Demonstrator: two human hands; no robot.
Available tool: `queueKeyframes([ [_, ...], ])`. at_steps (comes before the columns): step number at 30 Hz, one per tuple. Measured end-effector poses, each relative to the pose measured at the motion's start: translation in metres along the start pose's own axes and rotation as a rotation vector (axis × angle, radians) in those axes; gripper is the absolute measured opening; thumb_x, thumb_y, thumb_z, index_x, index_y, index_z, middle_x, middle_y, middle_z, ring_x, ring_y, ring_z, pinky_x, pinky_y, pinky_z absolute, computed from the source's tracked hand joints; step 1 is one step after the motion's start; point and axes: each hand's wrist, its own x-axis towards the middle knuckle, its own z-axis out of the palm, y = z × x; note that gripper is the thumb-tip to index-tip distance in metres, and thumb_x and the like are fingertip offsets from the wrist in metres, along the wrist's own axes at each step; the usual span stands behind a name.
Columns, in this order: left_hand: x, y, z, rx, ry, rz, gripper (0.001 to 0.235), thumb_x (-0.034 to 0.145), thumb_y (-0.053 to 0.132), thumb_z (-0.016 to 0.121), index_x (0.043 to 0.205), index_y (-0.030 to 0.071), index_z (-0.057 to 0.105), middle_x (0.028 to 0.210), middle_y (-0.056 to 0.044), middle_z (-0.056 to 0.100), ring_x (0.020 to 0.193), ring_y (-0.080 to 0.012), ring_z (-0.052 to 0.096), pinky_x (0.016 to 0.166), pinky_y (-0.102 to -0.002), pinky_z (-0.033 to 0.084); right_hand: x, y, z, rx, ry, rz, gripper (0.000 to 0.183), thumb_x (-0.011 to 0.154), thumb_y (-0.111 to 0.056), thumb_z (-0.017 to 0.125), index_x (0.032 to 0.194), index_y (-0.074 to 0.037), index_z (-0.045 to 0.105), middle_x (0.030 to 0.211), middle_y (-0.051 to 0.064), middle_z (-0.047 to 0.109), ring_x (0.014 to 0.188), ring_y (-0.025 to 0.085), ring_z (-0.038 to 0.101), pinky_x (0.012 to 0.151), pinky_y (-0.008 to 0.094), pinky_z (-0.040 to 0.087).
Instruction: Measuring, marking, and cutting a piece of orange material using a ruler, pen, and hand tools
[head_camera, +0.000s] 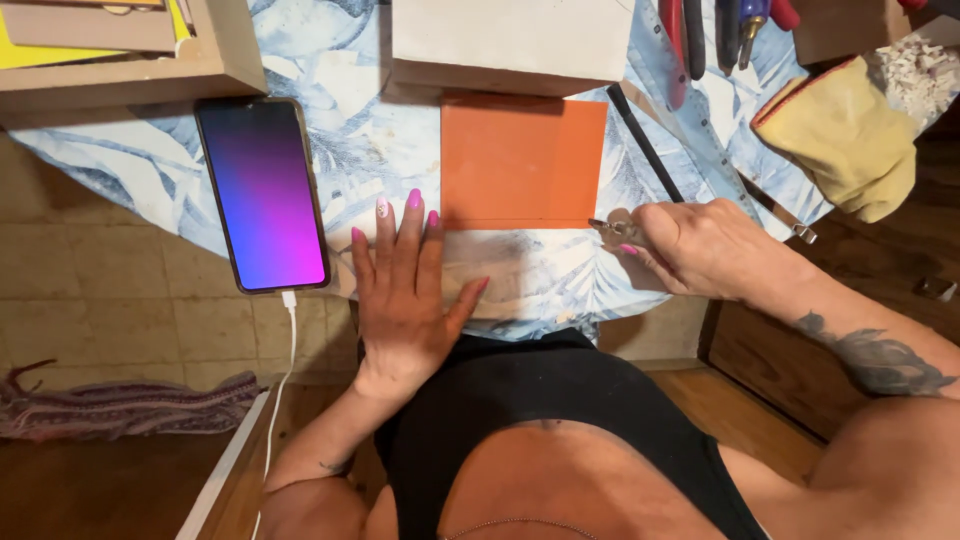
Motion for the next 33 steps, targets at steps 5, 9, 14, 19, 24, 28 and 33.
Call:
queueKeyframes([
  [5, -0.003, -0.002, 0.002, -0.003, 0.003, 0.011, 0.059, 0.079, 0.041, 0.060, 0.118, -0.002, 0.049, 0.128, -0.018, 0.041, 0.121, -0.0385, 0.033, 0.100, -0.050, 0.017, -0.001, 0.000, 0.004, -0.016, 0.019, -0.009, 0.024, 0.083, -0.033, 0.043, 0.090, -0.010, 0.044, 0.054, 0.004, 0.044, 0.045, 0.027, 0.054, 0.043, 0.037, 0.048],
  [9, -0.002, -0.002, 0.003, 0.005, 0.027, 0.028, 0.057, 0.080, 0.042, 0.057, 0.115, -0.002, 0.051, 0.126, -0.017, 0.044, 0.119, -0.0380, 0.036, 0.100, -0.050, 0.019, 0.001, 0.001, 0.003, -0.038, 0.022, -0.031, 0.024, 0.082, -0.033, 0.045, 0.089, -0.010, 0.044, 0.054, 0.005, 0.045, 0.044, 0.027, 0.054, 0.042, 0.038, 0.048],
  [14, -0.001, -0.002, 0.002, 0.009, 0.041, 0.046, 0.054, 0.081, 0.041, 0.057, 0.113, -0.003, 0.053, 0.125, -0.017, 0.045, 0.118, -0.0378, 0.037, 0.100, -0.050, 0.019, 0.002, -0.003, -0.004, -0.056, 0.013, -0.048, 0.022, 0.082, -0.033, 0.043, 0.083, -0.011, 0.042, 0.053, 0.004, 0.044, 0.043, 0.028, 0.054, 0.043, 0.038, 0.048],
  [19, -0.001, -0.003, 0.001, 0.001, 0.051, 0.057, 0.055, 0.079, 0.040, 0.059, 0.113, -0.003, 0.053, 0.125, -0.017, 0.046, 0.119, -0.0370, 0.037, 0.099, -0.050, 0.020, 0.003, -0.003, -0.005, -0.060, 0.006, -0.059, 0.022, 0.082, -0.032, 0.045, 0.082, -0.010, 0.041, 0.052, 0.007, 0.044, 0.042, 0.031, 0.053, 0.041, 0.041, 0.047],
  [24, -0.001, -0.003, 0.002, -0.005, 0.051, 0.056, 0.054, 0.081, 0.040, 0.057, 0.112, -0.003, 0.053, 0.125, -0.017, 0.045, 0.119, -0.0371, 0.037, 0.100, -0.051, 0.020, 0.004, 0.000, -0.002, -0.001, -0.013, -0.044, 0.022, 0.081, -0.031, 0.045, 0.083, -0.010, 0.041, 0.052, 0.007, 0.045, 0.042, 0.031, 0.054, 0.041, 0.041, 0.047],
  [28, -0.001, -0.003, 0.003, -0.001, 0.051, 0.058, 0.054, 0.080, 0.040, 0.057, 0.112, -0.003, 0.053, 0.124, -0.016, 0.046, 0.119, -0.0366, 0.037, 0.100, -0.050, 0.019, 0.006, 0.000, -0.005, 0.002, -0.013, -0.046, 0.021, 0.081, -0.031, 0.046, 0.082, -0.010, 0.042, 0.052, 0.006, 0.046, 0.042, 0.031, 0.054, 0.041, 0.041, 0.047],
  [33, -0.001, -0.004, 0.004, -0.004, 0.064, 0.055, 0.053, 0.080, 0.040, 0.058, 0.111, -0.003, 0.054, 0.123, -0.017, 0.047, 0.119, -0.0365, 0.038, 0.100, -0.050, 0.019, 0.006, 0.000, -0.003, -0.012, -0.009, -0.053, 0.021, 0.082, -0.031, 0.045, 0.083, -0.010, 0.042, 0.053, 0.006, 0.046, 0.042, 0.031, 0.054, 0.041, 0.040, 0.047],
])
